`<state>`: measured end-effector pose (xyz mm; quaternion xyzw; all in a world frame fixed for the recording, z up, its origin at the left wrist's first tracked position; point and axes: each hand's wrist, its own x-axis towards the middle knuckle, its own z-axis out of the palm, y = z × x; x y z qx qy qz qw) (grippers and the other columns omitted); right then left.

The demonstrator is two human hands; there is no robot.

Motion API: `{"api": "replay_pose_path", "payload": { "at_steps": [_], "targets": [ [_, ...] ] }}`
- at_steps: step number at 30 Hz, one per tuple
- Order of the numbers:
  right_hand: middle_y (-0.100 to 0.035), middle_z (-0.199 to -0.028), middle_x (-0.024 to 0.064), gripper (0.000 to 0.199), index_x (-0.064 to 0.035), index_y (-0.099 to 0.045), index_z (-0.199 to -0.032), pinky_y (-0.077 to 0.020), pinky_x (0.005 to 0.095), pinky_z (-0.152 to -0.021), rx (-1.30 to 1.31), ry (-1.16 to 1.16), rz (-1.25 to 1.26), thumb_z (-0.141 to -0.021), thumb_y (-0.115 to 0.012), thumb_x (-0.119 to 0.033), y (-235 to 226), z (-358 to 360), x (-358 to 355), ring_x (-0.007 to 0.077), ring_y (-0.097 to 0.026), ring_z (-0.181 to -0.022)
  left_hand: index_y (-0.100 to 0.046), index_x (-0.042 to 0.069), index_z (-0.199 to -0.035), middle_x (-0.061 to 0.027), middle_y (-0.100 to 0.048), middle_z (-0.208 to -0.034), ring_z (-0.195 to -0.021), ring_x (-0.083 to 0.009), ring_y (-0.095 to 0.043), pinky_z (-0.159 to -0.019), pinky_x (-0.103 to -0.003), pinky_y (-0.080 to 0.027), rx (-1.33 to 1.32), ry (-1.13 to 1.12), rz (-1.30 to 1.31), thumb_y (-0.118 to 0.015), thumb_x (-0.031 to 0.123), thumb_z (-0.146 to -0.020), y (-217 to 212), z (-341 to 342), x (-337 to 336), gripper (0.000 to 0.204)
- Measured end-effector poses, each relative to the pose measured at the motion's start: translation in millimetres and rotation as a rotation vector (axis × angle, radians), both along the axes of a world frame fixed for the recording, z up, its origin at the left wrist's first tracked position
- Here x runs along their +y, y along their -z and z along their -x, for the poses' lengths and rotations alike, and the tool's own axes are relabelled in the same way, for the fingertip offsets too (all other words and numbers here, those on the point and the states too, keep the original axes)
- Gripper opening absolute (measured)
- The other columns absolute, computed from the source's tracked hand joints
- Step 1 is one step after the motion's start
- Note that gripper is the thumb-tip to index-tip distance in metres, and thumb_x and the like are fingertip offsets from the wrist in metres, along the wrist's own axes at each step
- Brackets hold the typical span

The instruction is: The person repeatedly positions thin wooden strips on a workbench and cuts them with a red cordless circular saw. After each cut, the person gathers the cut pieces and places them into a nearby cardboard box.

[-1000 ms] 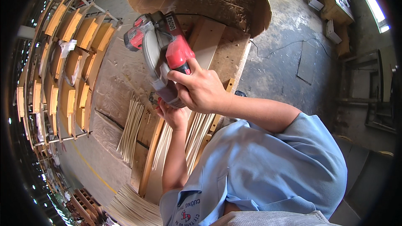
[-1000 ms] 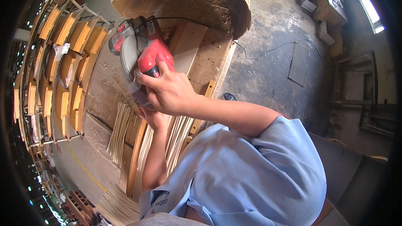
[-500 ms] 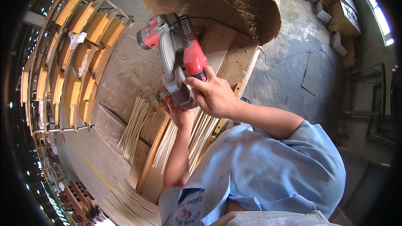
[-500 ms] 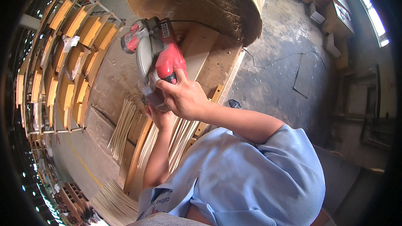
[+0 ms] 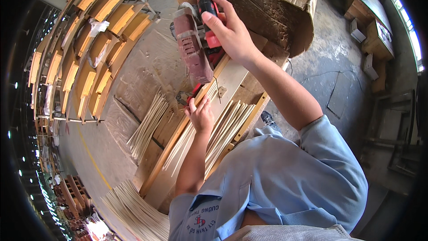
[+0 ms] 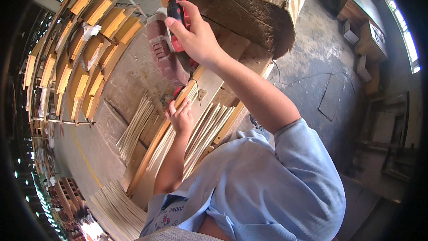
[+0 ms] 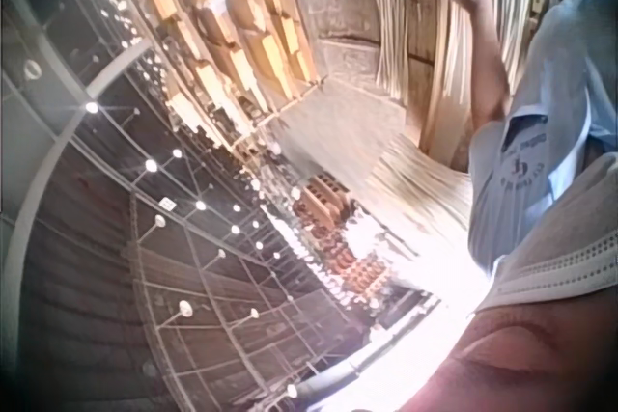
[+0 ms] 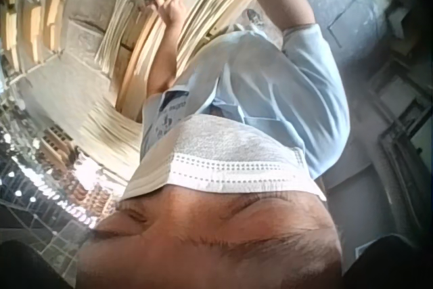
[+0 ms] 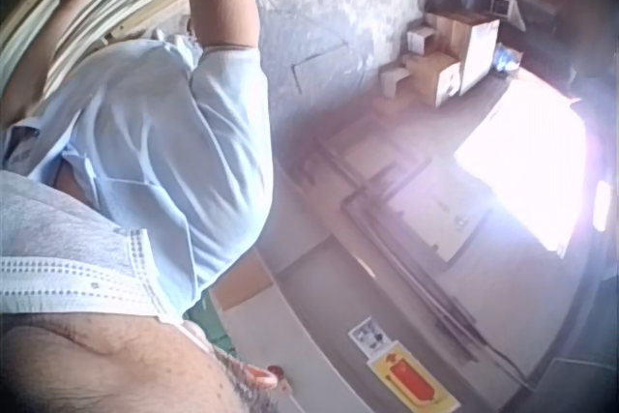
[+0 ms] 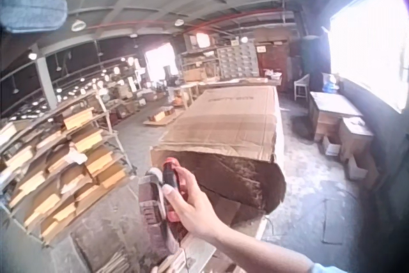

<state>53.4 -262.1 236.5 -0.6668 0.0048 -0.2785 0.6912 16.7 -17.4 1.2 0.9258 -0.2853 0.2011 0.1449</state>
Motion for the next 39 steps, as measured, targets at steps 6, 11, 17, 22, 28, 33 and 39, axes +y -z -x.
{"api": "replay_pose_path", "payload": {
  "at_steps": [6,11,17,22,28,33,39],
  "targets": [
    [-0.068,-0.115,0.0084,0.04,-0.0005,-0.057,-0.139,-0.0564,0.0337,-0.089,-0.146,0.247,-0.212,-0.11,-0.06,-0.028,77.3,14.2,28.7,0.0157,-0.068,-0.101,-0.082,0.014,-0.11,0.0095,-0.074,-0.134,-0.132,-0.0352,-0.052,-0.112,-0.06,-0.034,0.025,-0.018,0.0,-0.075,0.013,-0.086,0.2,3.4,6.8,0.025],
    [-0.071,-0.116,0.0191,0.039,0.0002,-0.057,-0.138,-0.0604,0.0404,-0.085,0.922,-0.118,-0.762,-0.11,-0.055,-0.026,196.4,84.0,86.9,0.0284,-0.072,-0.1,-0.079,0.014,-0.113,0.0065,-0.074,-0.134,-0.134,-0.0361,-0.05,-0.111,-0.057,-0.034,0.055,0.009,0.022,-0.061,0.021,-0.101,-1.2,3.4,-3.1,0.023],
    [-0.071,-0.112,0.0164,0.036,0.0032,-0.062,-0.124,-0.0578,0.0364,-0.083,0.91,-0.154,-0.904,-0.106,-0.062,-0.028,204.1,58.9,123.5,0.0251,-0.07,-0.096,-0.076,0.01,-0.118,0.001,-0.071,-0.138,-0.136,-0.0367,-0.051,-0.113,-0.054,-0.036,0.13,0.023,0.052,-0.061,0.018,-0.099,-5.6,2.5,10.5,0.025],
    [-0.068,-0.082,0.0085,0.031,-0.0006,-0.069,-0.09,-0.0524,0.0335,-0.06,0.894,-0.1,-0.824,-0.095,-0.079,-0.03,219.7,28.4,140.4,0.0179,-0.063,-0.067,-0.075,0.01,-0.121,-0.0069,-0.071,-0.134,-0.135,-0.0382,-0.053,-0.115,-0.05,-0.04,0.137,0.069,0.191,-0.071,0.005,-0.088,-26.9,13.4,19.8,0.034],
    [-0.069,-0.097,0.0159,0.024,0.0015,-0.064,-0.105,-0.0587,0.0427,-0.079,0.92,-0.292,-0.876,-0.103,-0.063,-0.023,214.2,12.8,161.0,0.028,-0.069,-0.088,-0.058,0.012,-0.146,-0.0078,-0.062,-0.146,-0.136,-0.0357,-0.05,-0.111,-0.053,-0.042,0.074,-0.065,0.008,-0.084,0.013,-0.079,-50.4,42.2,60.2,0.072],
    [-0.067,-0.111,0.021,0.02,0.0027,-0.056,-0.114,-0.0536,0.0547,-0.107,0.655,-0.657,-1.191,-0.104,-0.051,-0.014,200.4,32.5,158.9,0.0394,-0.068,-0.11,-0.058,0.02,-0.148,-0.0086,-0.072,-0.123,-0.105,-0.0286,-0.067,-0.092,-0.048,-0.053,0.163,-0.252,-0.103,-0.085,0.019,-0.081,-63.0,50.5,106.5,0.072],
    [-0.073,-0.104,0.0147,0.031,-0.0004,-0.066,-0.111,-0.0541,0.047,-0.104,0.809,-0.811,-0.498,-0.106,-0.064,-0.031,158.2,47.9,168.7,0.0312,-0.07,-0.112,-0.068,0.021,-0.125,-0.007,-0.076,-0.102,-0.081,-0.0223,-0.074,-0.065,-0.041,-0.06,0.469,-0.453,-0.392,-0.076,0.023,-0.095,-75.3,-5.8,191.9,0.032]
  ]
}}
